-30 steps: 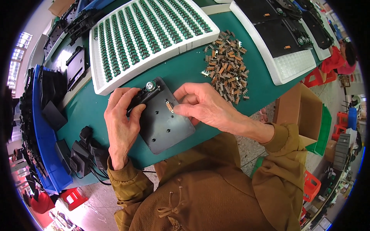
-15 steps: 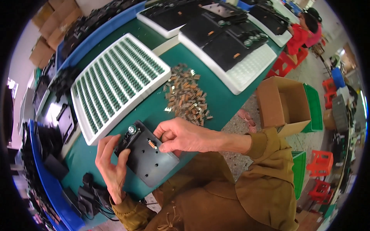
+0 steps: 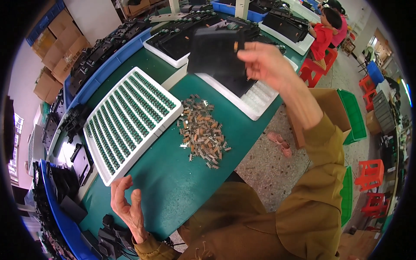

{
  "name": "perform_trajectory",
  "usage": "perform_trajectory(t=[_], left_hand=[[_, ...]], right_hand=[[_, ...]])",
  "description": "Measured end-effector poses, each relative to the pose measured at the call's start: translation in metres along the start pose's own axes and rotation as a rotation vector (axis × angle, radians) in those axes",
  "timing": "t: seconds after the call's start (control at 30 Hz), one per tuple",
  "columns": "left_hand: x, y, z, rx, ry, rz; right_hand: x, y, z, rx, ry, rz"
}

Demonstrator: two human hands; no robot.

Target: The person picks up a battery from a tray and a connector from a pile, pressing both into a plastic base. They then place the assembled unit onto a stack and repeat the process with a new base.

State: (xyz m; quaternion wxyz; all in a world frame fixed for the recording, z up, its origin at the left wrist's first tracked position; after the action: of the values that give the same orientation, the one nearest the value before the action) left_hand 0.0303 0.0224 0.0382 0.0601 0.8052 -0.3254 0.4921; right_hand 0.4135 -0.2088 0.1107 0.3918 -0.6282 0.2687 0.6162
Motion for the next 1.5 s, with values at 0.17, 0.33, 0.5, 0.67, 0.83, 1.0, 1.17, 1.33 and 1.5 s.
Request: perform_trajectory(t=[0.17,0.33,0.5,0.67,0.83,1.0,1.17,1.33,1.5], left_hand=[[0.001,0.000,0.005,-0.032,-0.006,-0.030],[0.001,0.000,0.007,-0.038,-0.015,-0.047],[-0.002,-0.002,0.009,-0.054,-0.023,-0.078],[-0.002,-0.004,0.010,-0.074,-0.044,-0.102],[0.001,-0.003,0.008,-0.086,-0.056,-0.052],[0.043,-0.003,-0.009,-0.188,-0.008,0.122],[0.127,-0.060,-0.010,-0.249,-0.067,0.422],[0.183,-0.175,0.081,-0.461,0.099,0.257],[0.186,-0.274,0.221,-0.632,0.194,0.175]], right_hand=[[0.000,-0.081,-0.059,0.249,-0.045,-0.021],[0.016,-0.138,-0.074,0.445,-0.069,-0.019],[0.035,-0.171,-0.073,0.567,0.051,0.014],[0.047,-0.180,-0.062,0.608,0.059,0.040],[0.052,-0.183,-0.067,0.611,0.025,0.040],[0.040,-0.171,-0.078,0.541,-0.111,0.075],[0.000,-0.134,-0.099,0.483,-0.189,-0.005],[-0.026,-0.098,-0.136,0.481,-0.202,-0.080],[-0.026,-0.083,-0.158,0.505,-0.234,-0.134]])
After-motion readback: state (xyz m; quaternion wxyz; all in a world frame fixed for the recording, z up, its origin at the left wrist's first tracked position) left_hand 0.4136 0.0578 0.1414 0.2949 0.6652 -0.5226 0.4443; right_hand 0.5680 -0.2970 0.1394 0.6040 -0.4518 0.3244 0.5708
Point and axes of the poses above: each hand's wrist, its own y-axis away from the middle knuckle, its own z-axis out of the palm, x = y × z, the point moved 2 cm from there along -y, towards the middle knuckle, and after that the axes turned 15 degrees about -z, right-handed, at the moved point
